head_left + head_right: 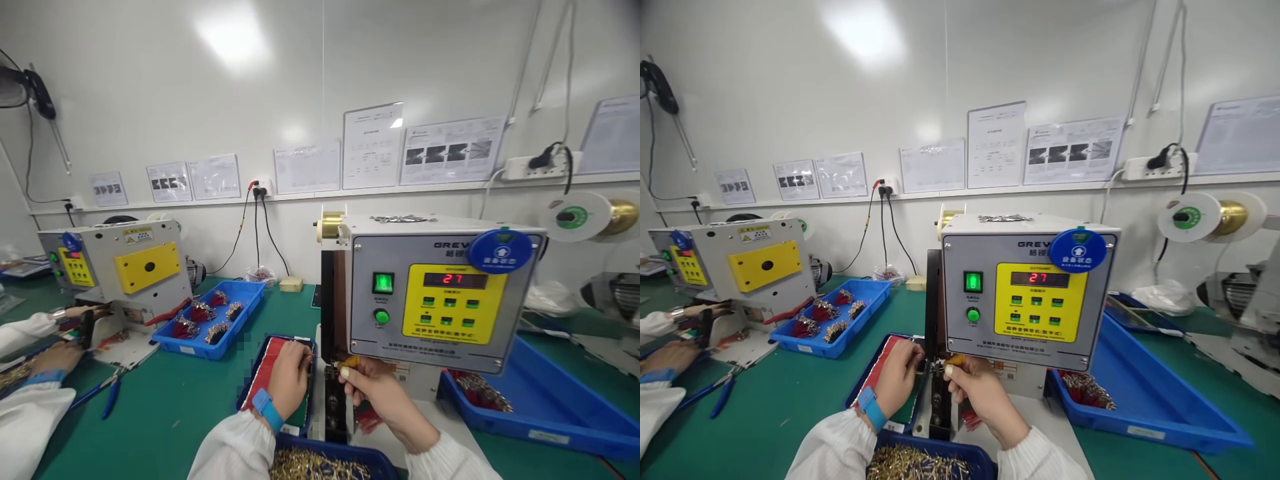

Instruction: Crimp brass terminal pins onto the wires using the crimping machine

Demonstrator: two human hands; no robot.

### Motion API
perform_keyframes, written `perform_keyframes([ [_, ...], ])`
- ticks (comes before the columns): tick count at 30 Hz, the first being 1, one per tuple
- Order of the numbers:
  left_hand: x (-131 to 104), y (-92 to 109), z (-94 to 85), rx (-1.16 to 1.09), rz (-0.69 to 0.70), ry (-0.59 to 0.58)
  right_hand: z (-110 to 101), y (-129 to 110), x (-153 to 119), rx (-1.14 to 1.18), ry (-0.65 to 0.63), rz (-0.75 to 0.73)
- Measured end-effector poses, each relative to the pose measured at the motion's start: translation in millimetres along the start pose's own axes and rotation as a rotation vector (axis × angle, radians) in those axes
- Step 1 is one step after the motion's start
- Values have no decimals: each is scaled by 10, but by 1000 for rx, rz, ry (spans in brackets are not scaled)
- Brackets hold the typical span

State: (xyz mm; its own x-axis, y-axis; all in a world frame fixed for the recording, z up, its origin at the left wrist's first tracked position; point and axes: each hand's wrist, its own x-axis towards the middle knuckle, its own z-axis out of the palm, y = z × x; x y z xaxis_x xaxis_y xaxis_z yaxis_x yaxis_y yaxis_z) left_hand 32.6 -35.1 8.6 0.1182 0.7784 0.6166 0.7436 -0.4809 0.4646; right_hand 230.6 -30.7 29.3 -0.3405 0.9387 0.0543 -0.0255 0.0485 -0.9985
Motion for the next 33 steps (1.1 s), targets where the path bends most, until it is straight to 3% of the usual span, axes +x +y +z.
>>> perform_keyframes([
  [8, 18, 41, -7, -5, 109, 40, 32, -183, -96, 23, 14, 46],
  [20, -29, 90, -15, -28, 120, 8, 17, -95, -88, -69, 61, 31],
  [33, -46, 157, -36, -1, 200, 78, 27, -17, -62, -83, 66, 1],
])
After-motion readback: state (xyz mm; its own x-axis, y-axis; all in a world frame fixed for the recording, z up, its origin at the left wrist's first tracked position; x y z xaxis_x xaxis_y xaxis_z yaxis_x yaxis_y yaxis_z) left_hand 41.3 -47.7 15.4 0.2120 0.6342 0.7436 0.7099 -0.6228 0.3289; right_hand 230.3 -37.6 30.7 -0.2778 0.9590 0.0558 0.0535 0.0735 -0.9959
